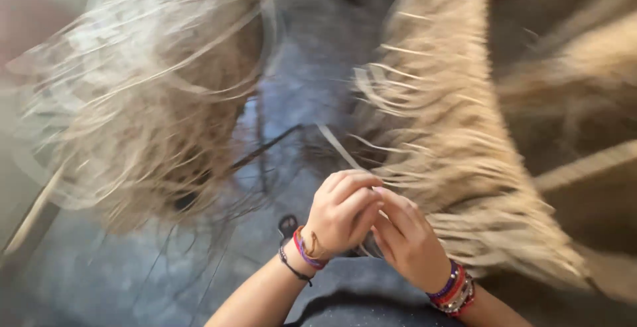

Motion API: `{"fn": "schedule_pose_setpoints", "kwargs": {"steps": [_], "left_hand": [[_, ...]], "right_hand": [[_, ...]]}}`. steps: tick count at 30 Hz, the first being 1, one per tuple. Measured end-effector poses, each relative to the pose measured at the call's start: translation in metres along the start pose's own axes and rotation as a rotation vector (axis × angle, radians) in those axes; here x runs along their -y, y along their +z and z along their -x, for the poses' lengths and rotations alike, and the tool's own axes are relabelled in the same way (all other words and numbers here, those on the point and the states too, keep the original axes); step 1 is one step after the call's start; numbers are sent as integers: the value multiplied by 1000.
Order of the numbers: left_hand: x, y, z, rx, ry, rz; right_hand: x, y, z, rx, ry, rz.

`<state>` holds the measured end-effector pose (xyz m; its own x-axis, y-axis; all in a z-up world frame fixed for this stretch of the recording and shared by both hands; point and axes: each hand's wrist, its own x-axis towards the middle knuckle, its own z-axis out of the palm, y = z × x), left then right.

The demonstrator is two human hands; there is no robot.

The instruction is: Weaving and tying natural fibers onto a circular frame to create a decorative furniture piece

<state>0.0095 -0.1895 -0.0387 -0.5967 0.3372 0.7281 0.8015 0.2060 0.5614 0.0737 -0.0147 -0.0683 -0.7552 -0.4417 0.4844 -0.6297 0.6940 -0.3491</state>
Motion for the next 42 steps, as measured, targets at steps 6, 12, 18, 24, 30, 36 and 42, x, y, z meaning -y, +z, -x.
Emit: {"fn": "schedule_pose_setpoints", "kwargs": {"steps": [6,12,18,24,30,36,42], "left_hand": [[44,-93,36,-152,-184,-224],[86,-191,59,-242,-282,-319],[133,-268,67,-219,-377,-364],[190,-300,71,-217,-407,-282],[215,-308,55,-23,-456,-117],[233,-295,69,99,-617,39],[242,-256,74,-65,-995,1106]], "right_hand": [[15,76,-88,96,-173,-112],[59,142,-194,138,-286,-287],[66,207,-264,230,-194,-404],[11,283,-305,164,431,-822],[-43,327,-356,162,1017,-1160],[-14,296,-372,-184,992,-1562],[18,269,-332,-166,896,-1709]]}}
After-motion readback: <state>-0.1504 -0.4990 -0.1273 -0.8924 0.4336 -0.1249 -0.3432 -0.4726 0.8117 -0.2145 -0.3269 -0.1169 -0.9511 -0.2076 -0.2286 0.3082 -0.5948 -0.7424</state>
